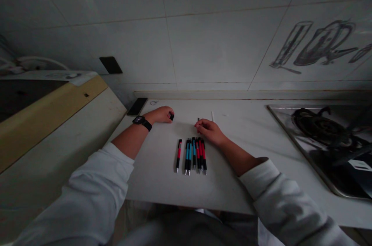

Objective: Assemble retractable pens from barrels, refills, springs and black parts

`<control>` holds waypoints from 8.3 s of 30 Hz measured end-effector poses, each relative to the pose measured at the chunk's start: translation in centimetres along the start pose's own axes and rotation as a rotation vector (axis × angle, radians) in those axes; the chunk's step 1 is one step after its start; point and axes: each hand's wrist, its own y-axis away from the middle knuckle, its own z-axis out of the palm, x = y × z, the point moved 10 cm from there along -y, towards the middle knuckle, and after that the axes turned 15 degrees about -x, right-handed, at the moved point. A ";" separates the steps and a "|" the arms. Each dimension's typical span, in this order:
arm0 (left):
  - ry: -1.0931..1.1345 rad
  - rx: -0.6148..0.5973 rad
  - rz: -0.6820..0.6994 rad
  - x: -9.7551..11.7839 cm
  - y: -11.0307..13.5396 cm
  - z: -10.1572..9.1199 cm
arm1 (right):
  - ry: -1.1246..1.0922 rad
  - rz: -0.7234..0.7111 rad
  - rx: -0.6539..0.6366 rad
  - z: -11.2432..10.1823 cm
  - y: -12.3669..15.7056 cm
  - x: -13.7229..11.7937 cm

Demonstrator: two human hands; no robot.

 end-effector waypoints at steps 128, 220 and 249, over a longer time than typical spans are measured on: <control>0.332 0.718 0.322 11.5 10.3 1.6 | 0.744 0.112 0.144 -1.6 4.0 -3.5; 0.277 0.332 -0.302 -4.3 13.4 0.8 | 0.851 0.132 0.183 -2.7 4.1 -3.6; 0.207 0.202 -0.374 -7.0 12.9 1.9 | 0.859 0.122 0.145 -2.3 4.0 -3.5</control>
